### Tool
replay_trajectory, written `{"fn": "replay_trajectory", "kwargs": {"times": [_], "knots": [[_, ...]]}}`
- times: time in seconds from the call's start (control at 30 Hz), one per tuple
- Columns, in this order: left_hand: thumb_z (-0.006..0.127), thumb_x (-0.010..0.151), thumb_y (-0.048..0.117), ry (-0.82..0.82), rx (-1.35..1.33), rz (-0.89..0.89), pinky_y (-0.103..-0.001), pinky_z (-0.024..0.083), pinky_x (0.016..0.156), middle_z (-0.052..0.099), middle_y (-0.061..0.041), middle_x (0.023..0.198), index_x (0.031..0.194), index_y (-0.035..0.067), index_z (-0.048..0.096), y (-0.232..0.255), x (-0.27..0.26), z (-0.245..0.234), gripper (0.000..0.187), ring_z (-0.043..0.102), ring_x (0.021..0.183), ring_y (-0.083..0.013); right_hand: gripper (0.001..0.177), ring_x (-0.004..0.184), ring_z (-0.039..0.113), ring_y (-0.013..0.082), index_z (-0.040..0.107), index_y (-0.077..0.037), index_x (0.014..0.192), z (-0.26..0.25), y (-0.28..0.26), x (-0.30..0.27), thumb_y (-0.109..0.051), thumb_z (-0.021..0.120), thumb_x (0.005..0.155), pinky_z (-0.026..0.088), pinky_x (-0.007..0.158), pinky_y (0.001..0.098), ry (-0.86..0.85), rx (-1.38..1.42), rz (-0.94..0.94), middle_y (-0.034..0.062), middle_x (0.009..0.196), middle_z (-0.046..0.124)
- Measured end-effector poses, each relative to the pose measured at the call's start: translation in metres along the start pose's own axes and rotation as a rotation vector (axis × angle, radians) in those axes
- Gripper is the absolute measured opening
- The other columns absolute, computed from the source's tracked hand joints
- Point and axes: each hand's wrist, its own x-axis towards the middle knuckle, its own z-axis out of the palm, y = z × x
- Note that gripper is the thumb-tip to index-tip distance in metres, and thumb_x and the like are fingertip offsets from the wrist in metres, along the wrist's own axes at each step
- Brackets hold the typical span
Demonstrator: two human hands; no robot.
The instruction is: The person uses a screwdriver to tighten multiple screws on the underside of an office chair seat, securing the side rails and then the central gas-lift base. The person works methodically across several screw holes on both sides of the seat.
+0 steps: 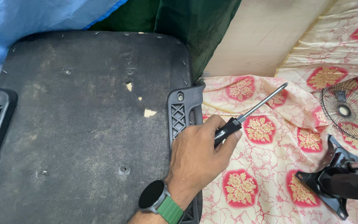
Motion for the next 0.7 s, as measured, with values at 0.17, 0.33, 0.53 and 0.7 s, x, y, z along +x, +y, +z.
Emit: {"fn": "replay_trajectory", "kwargs": {"times": [0.17, 0.33, 0.53, 0.7], "knots": [[0.069, 0.088, 0.039, -0.033, 0.012, -0.016, -0.044, 0.053, 0.052, 0.067, -0.009, 0.055, 0.092, 0.010, 0.072, -0.001, 0.004, -0.004, 0.030, 0.071, 0.052, -0.0293, 0.034, 0.062, 0.037, 0.0111, 0.045, -0.020, 0.089, -0.017, -0.009, -0.010, -0.041, 0.061, 0.109, 0.046, 0.067, 0.0298, -0.082, 0.219, -0.137, -0.0018, 0.077, 0.039], [0.068, 0.088, 0.042, -0.022, -0.016, 0.034, -0.045, 0.054, 0.053, 0.067, -0.009, 0.055, 0.094, 0.011, 0.072, 0.000, 0.002, -0.012, 0.032, 0.071, 0.054, -0.0304, 0.038, 0.055, 0.033, 0.0097, 0.041, -0.021, 0.083, -0.035, -0.049, -0.038, -0.037, 0.058, 0.113, 0.045, 0.063, 0.0276, -0.229, 0.531, -0.400, -0.0041, 0.068, 0.035], [0.068, 0.087, 0.045, -0.044, -0.038, 0.058, -0.048, 0.055, 0.059, 0.069, -0.012, 0.058, 0.096, 0.011, 0.073, -0.010, -0.013, -0.041, 0.035, 0.072, 0.061, -0.0336, 0.038, 0.048, 0.031, 0.0085, 0.041, -0.020, 0.081, -0.042, -0.099, -0.141, -0.033, 0.056, 0.113, 0.045, 0.059, 0.0266, -0.265, 0.587, -0.439, -0.0055, 0.061, 0.033], [0.072, 0.083, 0.048, -0.090, -0.059, 0.071, -0.048, 0.056, 0.063, 0.071, -0.013, 0.063, 0.094, 0.010, 0.074, -0.025, -0.020, -0.078, 0.039, 0.074, 0.065, -0.0328, 0.029, 0.049, 0.034, 0.0060, 0.038, -0.026, 0.089, -0.032, -0.129, -0.254, -0.023, 0.064, 0.103, 0.040, 0.058, 0.0304, -0.190, 0.586, -0.468, -0.0073, 0.060, 0.034]]}}
